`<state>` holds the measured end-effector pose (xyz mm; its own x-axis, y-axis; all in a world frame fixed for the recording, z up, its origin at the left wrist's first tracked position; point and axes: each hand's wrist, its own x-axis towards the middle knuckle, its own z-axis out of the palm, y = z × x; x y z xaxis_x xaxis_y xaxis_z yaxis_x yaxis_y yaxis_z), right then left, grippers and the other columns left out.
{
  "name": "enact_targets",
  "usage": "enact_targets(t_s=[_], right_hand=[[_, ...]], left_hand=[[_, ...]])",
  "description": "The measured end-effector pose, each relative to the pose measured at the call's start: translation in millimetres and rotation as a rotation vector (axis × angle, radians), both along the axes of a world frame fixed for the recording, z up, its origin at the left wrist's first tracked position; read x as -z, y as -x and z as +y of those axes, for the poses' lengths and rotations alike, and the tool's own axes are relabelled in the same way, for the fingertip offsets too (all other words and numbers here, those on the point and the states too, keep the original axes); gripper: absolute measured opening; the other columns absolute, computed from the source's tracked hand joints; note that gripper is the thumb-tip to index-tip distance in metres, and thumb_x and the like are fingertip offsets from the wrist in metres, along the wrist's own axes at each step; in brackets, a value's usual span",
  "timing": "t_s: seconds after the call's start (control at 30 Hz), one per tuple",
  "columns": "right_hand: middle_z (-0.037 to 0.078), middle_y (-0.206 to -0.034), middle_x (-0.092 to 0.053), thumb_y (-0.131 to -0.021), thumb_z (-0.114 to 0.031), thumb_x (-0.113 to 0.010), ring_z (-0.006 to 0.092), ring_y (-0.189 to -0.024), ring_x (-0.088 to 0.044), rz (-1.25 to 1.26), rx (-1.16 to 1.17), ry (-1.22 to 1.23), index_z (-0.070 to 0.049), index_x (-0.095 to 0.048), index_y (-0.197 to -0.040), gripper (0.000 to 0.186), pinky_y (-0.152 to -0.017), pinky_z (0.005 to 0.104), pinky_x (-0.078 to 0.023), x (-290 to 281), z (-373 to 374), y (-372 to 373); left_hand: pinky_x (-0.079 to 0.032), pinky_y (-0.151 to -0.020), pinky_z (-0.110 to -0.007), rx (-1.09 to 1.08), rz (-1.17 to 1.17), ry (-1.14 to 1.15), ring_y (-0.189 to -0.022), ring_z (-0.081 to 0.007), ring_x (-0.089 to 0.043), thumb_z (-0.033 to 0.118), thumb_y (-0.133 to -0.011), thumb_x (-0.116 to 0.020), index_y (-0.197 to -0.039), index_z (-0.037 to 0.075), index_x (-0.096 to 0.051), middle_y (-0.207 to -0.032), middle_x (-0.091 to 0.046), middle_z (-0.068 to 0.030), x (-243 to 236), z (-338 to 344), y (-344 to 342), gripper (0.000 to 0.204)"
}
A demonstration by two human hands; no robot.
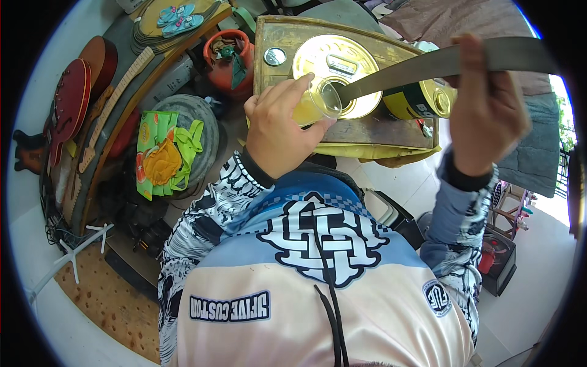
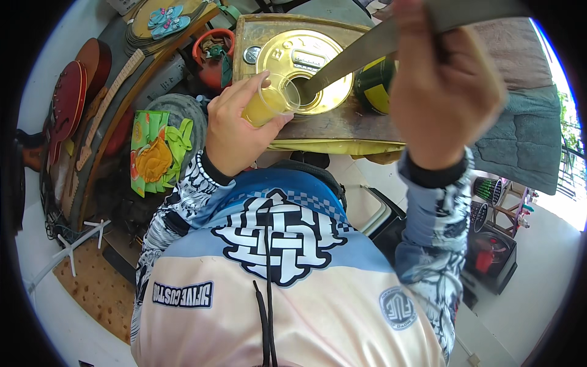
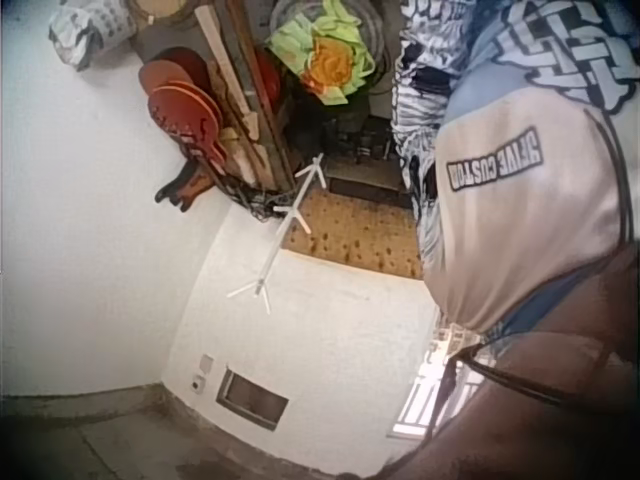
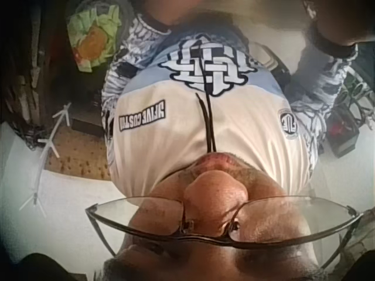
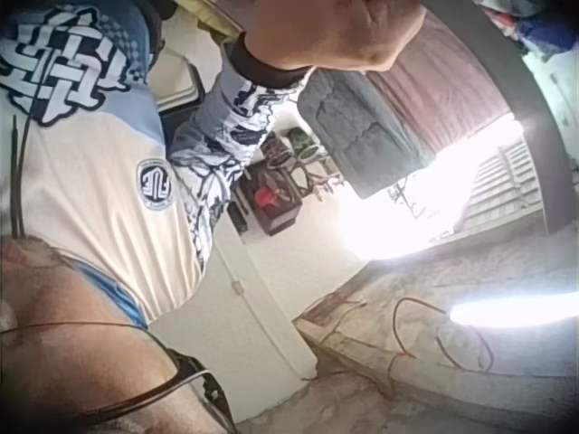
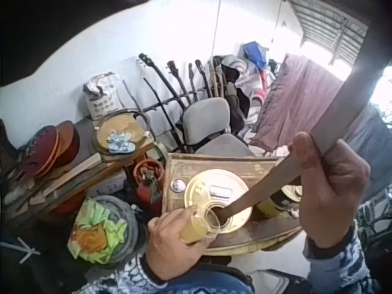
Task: The person is using a metal tool to stir a liquid inside a gold-colored metal container and then uses the tool to apply the liquid to the inside of the container lid.
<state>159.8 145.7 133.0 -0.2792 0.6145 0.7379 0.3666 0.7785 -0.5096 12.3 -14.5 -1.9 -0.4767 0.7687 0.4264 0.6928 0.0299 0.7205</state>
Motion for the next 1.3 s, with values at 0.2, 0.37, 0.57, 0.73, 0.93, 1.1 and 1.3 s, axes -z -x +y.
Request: enact_targets(t_s=[0.2,0.37,0.57,0.73,0.93,1.1,1.3], right_hand=[[0.009,-0.090,-0.079,-0.097,-0.021,-0.075,0.0126,-0.068,-0.073,-0.428,-0.130,-0.571,-0.002,-0.079,-0.108,0.023,-0.058,0.0233,-0.056,-65.9,22.3,-37.6],[0.009,-0.087,-0.078,-0.096,-0.017,-0.076,0.0120,-0.068,-0.071,-0.007,-0.107,-0.140,0.000,-0.079,-0.106,0.020,-0.061,0.0227,-0.055,-36.0,-22.5,1.4],[0.007,-0.070,-0.070,-0.095,-0.014,-0.078,0.0109,-0.058,-0.061,-0.248,-0.229,-0.181,0.001,-0.076,-0.091,0.016,-0.056,0.0259,-0.046,26.8,-31.1,23.6],[0.010,-0.069,-0.061,-0.092,-0.005,-0.075,0.0257,-0.056,-0.059,-0.122,-0.280,-0.070,-0.001,-0.068,-0.085,0.010,-0.052,0.0336,-0.046,67.8,-17.9,22.1],[0.011,-0.066,-0.060,-0.094,-0.010,-0.074,0.0203,-0.052,-0.056,-0.111,-0.205,0.002,0.000,-0.068,-0.085,0.015,-0.052,0.0320,-0.044,50.0,-3.9,13.0],[0.009,-0.081,-0.075,-0.099,-0.021,-0.073,0.0084,-0.057,-0.063,0.163,-0.076,-0.026,-0.001,-0.080,-0.102,0.021,-0.050,0.0220,-0.047,-24.7,6.6,0.1],[0.012,-0.089,-0.078,-0.100,-0.017,-0.071,0.0116,-0.068,-0.071,-0.252,-0.151,-0.351,0.003,-0.078,-0.105,0.022,-0.057,0.0218,-0.054,-60.3,3.5,-23.1]], left_hand=[[-0.050,-0.093,-0.044,0.001,0.018,0.018,-0.105,-0.0332,-0.069,0.022,-0.073,-0.088,-0.125,0.001,-0.067,-0.114,-0.073,-0.0156,-3.5,1.8,-3.3,0.060],[-0.050,-0.093,-0.044,0.017,0.048,-0.005,-0.105,-0.0334,-0.069,0.023,-0.072,-0.088,-0.125,0.001,-0.067,-0.114,-0.073,-0.0151,-2.2,9.1,-5.2,0.061],[-0.050,-0.094,-0.044,-0.004,0.039,-0.001,-0.106,-0.0339,-0.069,0.025,-0.072,-0.089,-0.125,0.001,-0.067,-0.115,-0.073,-0.0156,-0.6,6.9,-3.3,0.062],[-0.051,-0.094,-0.045,-0.005,0.007,0.019,-0.106,-0.0341,-0.070,0.024,-0.071,-0.089,-0.126,0.002,-0.067,-0.115,-0.073,-0.0161,-3.7,4.8,-2.4,0.063],[-0.052,-0.093,-0.044,0.003,-0.010,0.002,-0.104,-0.0338,-0.070,0.023,-0.073,-0.089,-0.126,0.001,-0.067,-0.114,-0.073,-0.0165,-1.4,3.1,1.3,0.061],[-0.053,-0.091,-0.044,0.023,0.022,-0.014,-0.102,-0.0346,-0.070,0.022,-0.073,-0.088,-0.124,-0.001,-0.067,-0.112,-0.073,-0.0172,-2.8,4.4,2.9,0.060],[-0.052,-0.091,-0.044,0.003,0.044,-0.015,-0.103,-0.0340,-0.070,0.022,-0.073,-0.089,-0.124,-0.001,-0.068,-0.113,-0.073,-0.0163,-3.1,5.9,2.1,0.060]])
